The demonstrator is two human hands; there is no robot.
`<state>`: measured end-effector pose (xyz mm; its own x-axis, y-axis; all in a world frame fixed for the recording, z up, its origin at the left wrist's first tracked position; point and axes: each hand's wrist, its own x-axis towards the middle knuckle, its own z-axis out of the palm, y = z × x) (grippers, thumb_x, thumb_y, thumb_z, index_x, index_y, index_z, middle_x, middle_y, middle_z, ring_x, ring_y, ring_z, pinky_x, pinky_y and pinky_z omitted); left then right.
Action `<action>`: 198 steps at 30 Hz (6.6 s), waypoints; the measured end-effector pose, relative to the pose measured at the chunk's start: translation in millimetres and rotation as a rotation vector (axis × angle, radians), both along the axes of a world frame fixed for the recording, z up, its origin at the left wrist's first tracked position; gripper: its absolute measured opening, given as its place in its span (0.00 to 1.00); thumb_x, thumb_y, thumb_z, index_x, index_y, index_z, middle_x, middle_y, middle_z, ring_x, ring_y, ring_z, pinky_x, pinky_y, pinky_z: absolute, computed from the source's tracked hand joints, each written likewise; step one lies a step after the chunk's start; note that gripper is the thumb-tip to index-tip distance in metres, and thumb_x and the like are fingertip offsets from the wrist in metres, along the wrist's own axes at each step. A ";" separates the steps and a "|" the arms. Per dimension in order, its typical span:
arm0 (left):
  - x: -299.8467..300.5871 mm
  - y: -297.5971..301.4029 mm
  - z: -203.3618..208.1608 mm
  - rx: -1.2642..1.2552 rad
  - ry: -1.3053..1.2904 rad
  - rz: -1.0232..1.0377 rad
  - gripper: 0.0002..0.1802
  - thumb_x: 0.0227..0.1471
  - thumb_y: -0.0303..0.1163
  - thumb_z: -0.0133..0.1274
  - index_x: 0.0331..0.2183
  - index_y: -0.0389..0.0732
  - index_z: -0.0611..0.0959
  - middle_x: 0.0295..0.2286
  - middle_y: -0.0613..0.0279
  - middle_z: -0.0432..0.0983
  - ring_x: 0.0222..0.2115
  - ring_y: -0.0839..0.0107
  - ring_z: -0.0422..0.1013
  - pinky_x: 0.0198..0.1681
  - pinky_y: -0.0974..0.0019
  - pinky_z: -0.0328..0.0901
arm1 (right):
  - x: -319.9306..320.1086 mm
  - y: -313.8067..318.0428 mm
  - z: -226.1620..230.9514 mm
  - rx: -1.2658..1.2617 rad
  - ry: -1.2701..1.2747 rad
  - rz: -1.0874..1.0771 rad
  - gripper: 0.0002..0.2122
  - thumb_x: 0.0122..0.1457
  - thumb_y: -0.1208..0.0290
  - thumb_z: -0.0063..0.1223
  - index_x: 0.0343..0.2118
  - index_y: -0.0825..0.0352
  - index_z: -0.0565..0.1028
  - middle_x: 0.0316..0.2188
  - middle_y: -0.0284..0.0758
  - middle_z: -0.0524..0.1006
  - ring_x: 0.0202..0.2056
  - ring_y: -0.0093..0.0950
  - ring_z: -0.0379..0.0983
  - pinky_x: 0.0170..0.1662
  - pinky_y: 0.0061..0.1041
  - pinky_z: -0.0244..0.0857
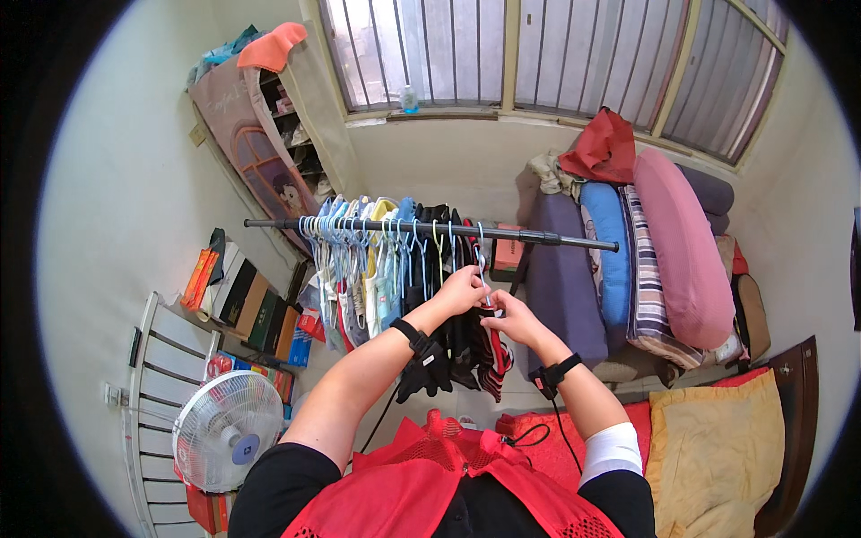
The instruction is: The person hangs a black top, a striped sweater, a black hoodie, a red plaid shirt, a red jacket, and a blue bag onto a clothing rack using hangers.
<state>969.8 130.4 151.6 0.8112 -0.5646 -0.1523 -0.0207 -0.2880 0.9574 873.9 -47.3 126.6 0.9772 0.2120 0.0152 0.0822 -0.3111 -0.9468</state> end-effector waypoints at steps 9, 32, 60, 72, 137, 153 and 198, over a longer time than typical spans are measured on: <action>4.2 13.0 6.9 0.247 -0.241 0.003 0.33 0.56 0.31 0.60 0.59 0.28 0.70 0.34 0.52 0.83 0.32 0.66 0.80 0.34 0.63 0.75 | 19.0 0.3 0.7 -0.072 -0.008 0.084 0.19 0.54 0.70 0.70 0.44 0.67 0.72 0.39 0.31 0.76 0.44 0.22 0.72 0.49 0.25 0.68; 16.4 6.5 107.8 0.543 -1.215 -0.259 0.44 0.46 0.37 0.66 0.61 0.32 0.67 0.61 0.39 0.64 0.64 0.47 0.60 0.68 0.46 0.53 | 84.0 57.2 -12.1 0.134 -0.004 0.181 0.31 0.48 0.71 0.74 0.57 0.70 0.74 0.54 0.40 0.78 0.55 0.31 0.72 0.60 0.33 0.65; 73.6 87.4 117.8 0.411 -1.001 -0.656 0.56 0.46 0.45 0.67 0.65 0.26 0.57 0.66 0.26 0.47 0.69 0.38 0.47 0.71 0.51 0.50 | 145.9 223.8 -18.4 -0.145 -0.180 0.049 0.42 0.62 0.55 0.61 0.72 0.66 0.52 0.72 0.44 0.52 0.71 0.37 0.48 0.72 0.36 0.42; 84.2 100.2 115.7 0.368 -0.978 -0.728 0.60 0.45 0.47 0.68 0.66 0.25 0.55 0.67 0.26 0.44 0.69 0.36 0.44 0.71 0.50 0.47 | 137.5 263.3 0.5 0.050 -0.139 0.035 0.30 0.62 0.52 0.58 0.63 0.65 0.70 0.66 0.44 0.67 0.68 0.40 0.59 0.70 0.37 0.50; -782.6 -103.4 -118.5 0.095 -0.359 -1.999 0.25 0.57 0.41 0.59 0.49 0.31 0.80 0.35 0.50 0.82 0.37 0.57 0.80 0.44 0.56 0.72 | -997.5 277.4 -117.9 0.504 0.704 -1.860 0.27 0.65 0.62 0.59 0.63 0.71 0.68 0.47 0.43 0.81 0.41 0.29 0.78 0.47 0.30 0.72; -856.4 -111.0 -225.4 0.418 -0.386 -1.843 0.24 0.58 0.44 0.58 0.47 0.34 0.81 0.38 0.43 0.82 0.41 0.49 0.79 0.46 0.52 0.72 | -1067.8 172.2 -301.8 0.501 0.574 -1.589 0.20 0.58 0.72 0.63 0.52 0.75 0.76 0.45 0.48 0.82 0.47 0.35 0.80 0.51 0.33 0.73; -835.3 -132.1 -270.2 0.218 0.055 -1.257 0.16 0.65 0.27 0.48 0.50 0.29 0.79 0.44 0.55 0.82 0.42 0.67 0.75 0.51 0.62 0.69 | -959.0 84.0 -154.8 0.143 0.171 -1.018 0.22 0.58 0.72 0.64 0.56 0.71 0.75 0.53 0.40 0.76 0.55 0.34 0.74 0.59 0.33 0.66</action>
